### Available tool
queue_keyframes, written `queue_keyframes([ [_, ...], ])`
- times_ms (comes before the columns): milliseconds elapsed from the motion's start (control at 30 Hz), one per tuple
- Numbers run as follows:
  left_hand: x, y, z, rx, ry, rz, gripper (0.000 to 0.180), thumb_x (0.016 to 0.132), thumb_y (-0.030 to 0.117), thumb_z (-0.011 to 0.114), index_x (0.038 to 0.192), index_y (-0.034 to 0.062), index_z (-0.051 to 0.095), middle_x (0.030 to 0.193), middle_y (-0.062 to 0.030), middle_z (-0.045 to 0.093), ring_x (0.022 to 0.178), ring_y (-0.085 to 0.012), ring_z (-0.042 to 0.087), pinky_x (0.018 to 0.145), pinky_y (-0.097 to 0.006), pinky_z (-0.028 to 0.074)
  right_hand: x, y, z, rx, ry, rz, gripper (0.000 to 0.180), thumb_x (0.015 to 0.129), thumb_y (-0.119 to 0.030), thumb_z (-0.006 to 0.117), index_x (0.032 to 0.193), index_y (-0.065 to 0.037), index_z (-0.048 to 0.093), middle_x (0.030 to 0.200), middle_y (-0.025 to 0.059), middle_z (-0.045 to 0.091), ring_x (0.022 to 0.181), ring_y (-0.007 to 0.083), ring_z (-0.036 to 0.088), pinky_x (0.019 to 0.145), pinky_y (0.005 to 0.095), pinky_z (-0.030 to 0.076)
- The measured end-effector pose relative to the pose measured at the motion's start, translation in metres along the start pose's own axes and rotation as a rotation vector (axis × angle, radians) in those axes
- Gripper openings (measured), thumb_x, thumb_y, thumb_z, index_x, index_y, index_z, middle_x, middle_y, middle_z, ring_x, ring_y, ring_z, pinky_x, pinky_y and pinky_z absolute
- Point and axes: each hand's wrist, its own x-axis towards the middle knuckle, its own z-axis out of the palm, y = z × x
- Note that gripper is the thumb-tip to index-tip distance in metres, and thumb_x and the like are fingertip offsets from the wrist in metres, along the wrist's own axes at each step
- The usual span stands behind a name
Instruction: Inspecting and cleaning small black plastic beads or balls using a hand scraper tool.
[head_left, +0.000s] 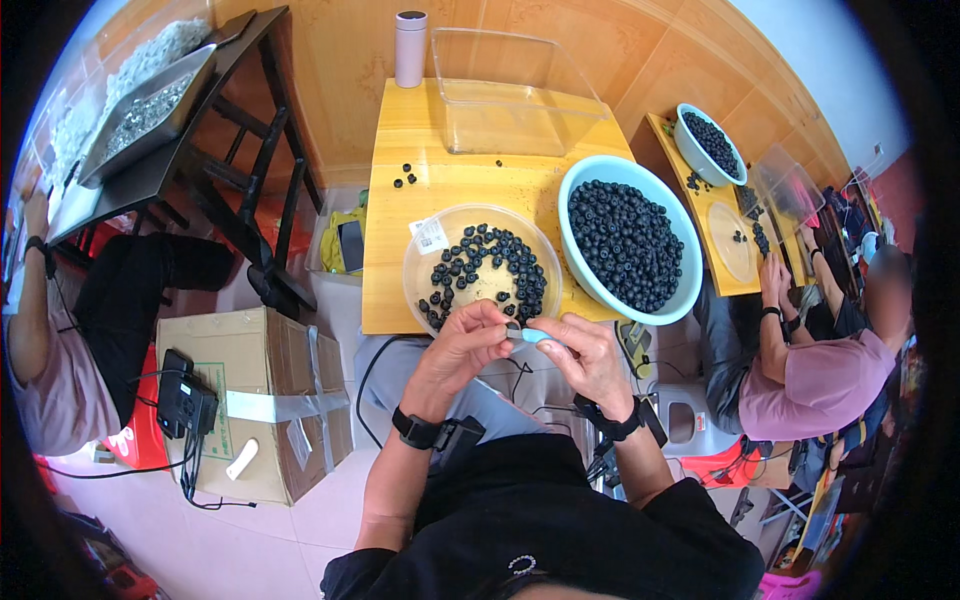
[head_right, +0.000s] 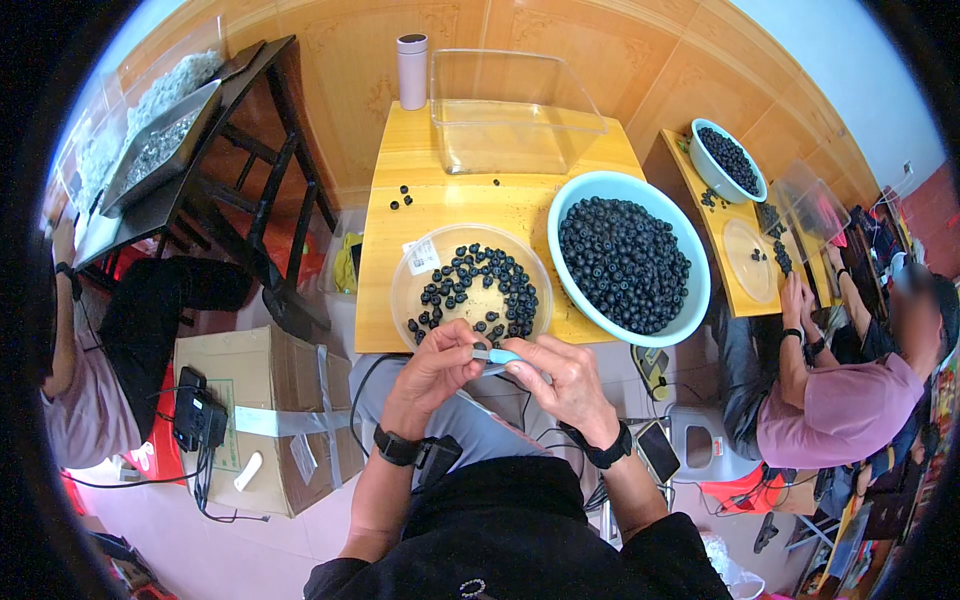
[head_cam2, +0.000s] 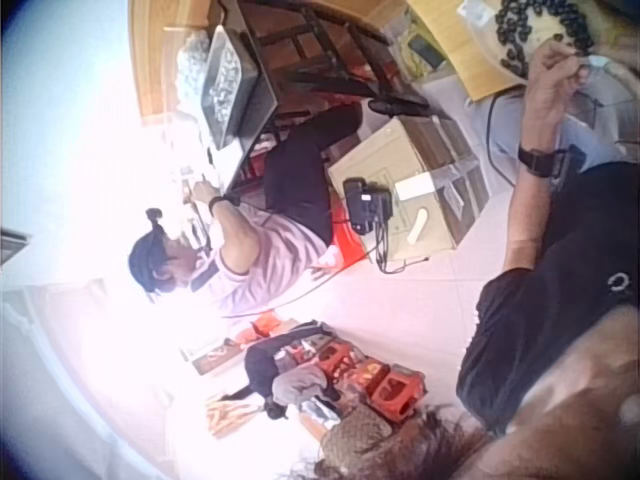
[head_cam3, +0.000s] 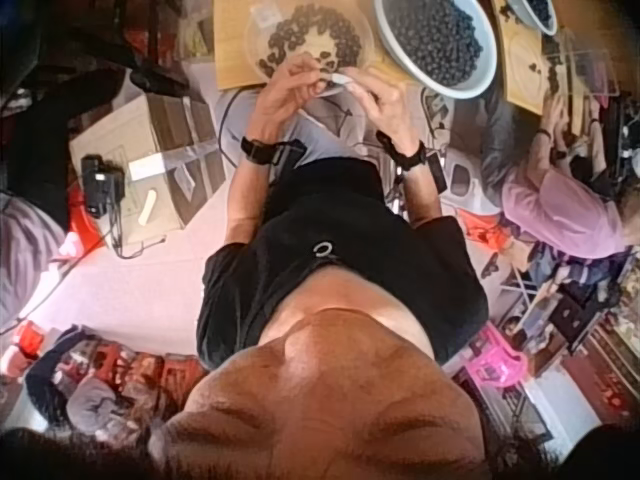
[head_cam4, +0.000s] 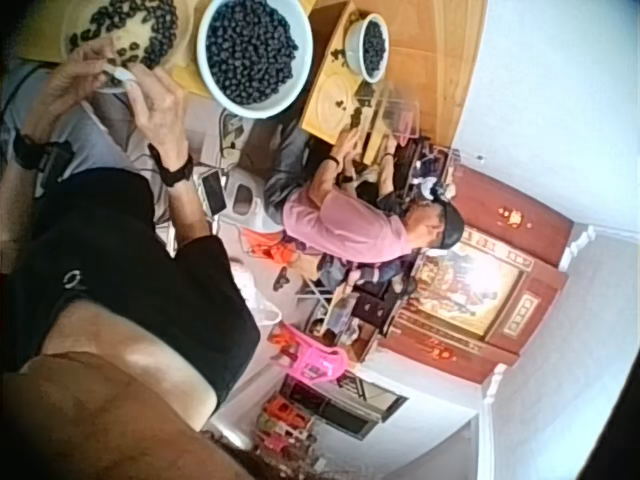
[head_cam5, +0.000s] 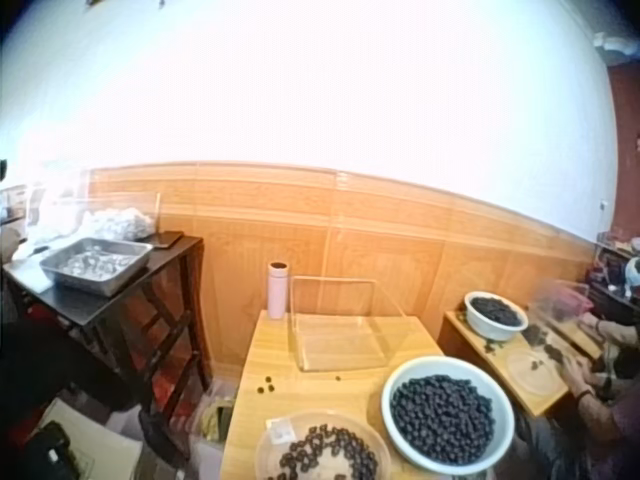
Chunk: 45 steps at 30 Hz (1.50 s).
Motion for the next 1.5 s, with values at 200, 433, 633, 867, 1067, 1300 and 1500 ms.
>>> queue_keyframes([
  [200,-0.004,0.001,0.008,0.004,-0.02,-0.009,0.01,0.079,0.002,0.063,0.087,0.0049,0.058,0.087,-0.0125,0.062,0.067,-0.0132,0.059,0.062,-0.021,0.049,0.0,0.031,0.016,0.018,0.108,-0.012,0.018,0.08,-0.013,0.063,0.093,-0.002,0.066,0.07,0.0117,0.061,0.057,0.0258,0.058,0.052,0.0327,0.045],
  [433,-0.006,0.002,0.007,-0.016,-0.002,0.033,0.011,0.08,0.002,0.062,0.09,0.0044,0.058,0.089,-0.0132,0.061,0.071,-0.0136,0.059,0.066,-0.022,0.05,-0.008,0.046,0.008,-0.007,0.151,0.121,0.017,0.082,-0.012,0.06,0.092,0.001,0.065,0.08,0.0157,0.065,0.068,0.0255,0.063,0.061,0.0306,0.048],
  [633,-0.004,-0.003,0.005,-0.019,0.053,0.006,0.013,0.081,0.0,0.061,0.093,0.0041,0.058,0.09,-0.0093,0.061,0.075,-0.0128,0.06,0.068,-0.022,0.051,-0.001,0.01,0.011,0.286,0.108,0.141,0.022,0.078,-0.008,0.064,0.097,0.002,0.064,0.081,0.0119,0.065,0.068,0.0172,0.06,0.06,0.0265,0.046],
  [867,-0.005,-0.005,0.008,0.043,0.04,-0.041,0.017,0.079,-0.002,0.061,0.093,0.0047,0.054,0.095,-0.0071,0.062,0.079,-0.012,0.062,0.07,-0.023,0.053,0.007,0.001,0.023,0.419,0.086,0.154,0.02,0.072,-0.005,0.069,0.091,-0.001,0.064,0.071,0.0039,0.055,0.062,0.0091,0.05,0.053,0.0228,0.037],
  [1067,-0.004,-0.009,0.001,0.12,0.028,-0.081,0.02,0.078,-0.003,0.062,0.093,0.0059,0.052,0.095,-0.0078,0.061,0.078,-0.0121,0.06,0.065,-0.024,0.051,-0.007,0.015,0.032,0.862,-0.044,0.427,0.01,0.079,-0.007,0.065,0.087,-0.001,0.064,0.079,-0.0014,0.057,0.066,0.0022,0.046,0.058,0.0199,0.036],
  [1300,0.001,-0.012,0.01,0.302,0.174,-0.067,0.018,0.079,0.0,0.062,0.093,0.0058,0.054,0.093,-0.0071,0.062,0.072,-0.0127,0.061,0.066,-0.024,0.051,-0.015,0.015,0.005,0.513,0.061,0.385,0.024,0.074,-0.009,0.069,0.096,-0.002,0.064,0.082,0.0034,0.059,0.074,0.0113,0.053,0.067,0.0246,0.043],
  [1500,-0.001,0.009,-0.004,0.464,0.374,0.115,0.013,0.081,0.003,0.06,0.093,0.0024,0.056,0.091,-0.0081,0.063,0.073,-0.0118,0.061,0.066,-0.023,0.051,-0.033,0.094,-0.059,0.063,0.586,0.442,0.027,0.073,-0.006,0.068,0.099,-0.002,0.063,0.08,0.0048,0.063,0.07,0.0114,0.056,0.063,0.0261,0.045],
])
